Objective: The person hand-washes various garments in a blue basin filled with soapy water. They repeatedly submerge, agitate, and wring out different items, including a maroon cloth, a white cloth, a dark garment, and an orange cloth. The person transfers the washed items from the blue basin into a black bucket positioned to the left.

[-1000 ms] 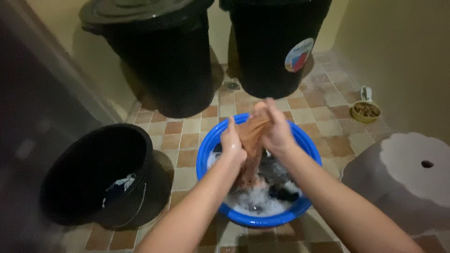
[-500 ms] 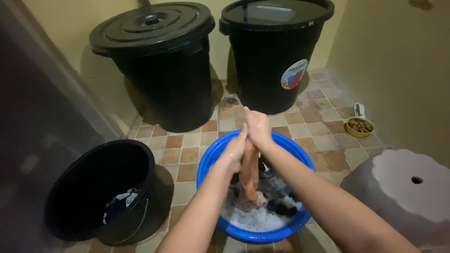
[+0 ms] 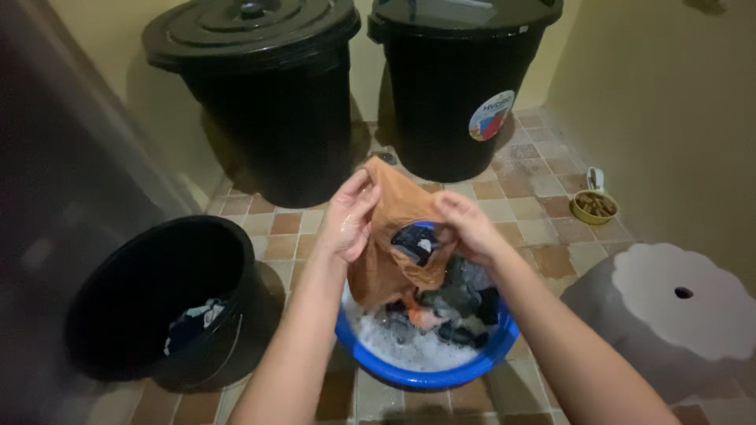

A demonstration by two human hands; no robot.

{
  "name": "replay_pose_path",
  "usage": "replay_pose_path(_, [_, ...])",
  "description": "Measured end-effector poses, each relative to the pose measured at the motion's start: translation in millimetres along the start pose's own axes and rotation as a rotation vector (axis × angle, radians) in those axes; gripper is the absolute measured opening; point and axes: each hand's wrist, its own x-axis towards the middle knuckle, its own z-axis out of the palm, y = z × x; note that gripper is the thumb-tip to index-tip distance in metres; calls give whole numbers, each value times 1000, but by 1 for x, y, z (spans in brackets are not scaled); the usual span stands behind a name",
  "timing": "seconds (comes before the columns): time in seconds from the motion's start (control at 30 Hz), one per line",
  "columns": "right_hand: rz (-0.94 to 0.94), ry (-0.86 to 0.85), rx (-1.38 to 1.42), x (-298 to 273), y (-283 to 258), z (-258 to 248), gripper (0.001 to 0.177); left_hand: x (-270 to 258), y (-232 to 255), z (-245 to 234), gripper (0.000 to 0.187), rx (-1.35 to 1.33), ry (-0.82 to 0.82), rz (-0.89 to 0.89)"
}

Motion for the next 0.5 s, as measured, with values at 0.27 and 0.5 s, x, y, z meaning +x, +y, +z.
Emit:
replay_pose_path(0.27, [-289, 163, 88, 14, 13, 54, 30, 22, -158, -44, 38, -217, 552, -357])
replay_pose_path(0.5, [-482, 349, -357, 7, 64, 78, 38, 10, -234, -70, 40, -117, 335, -439])
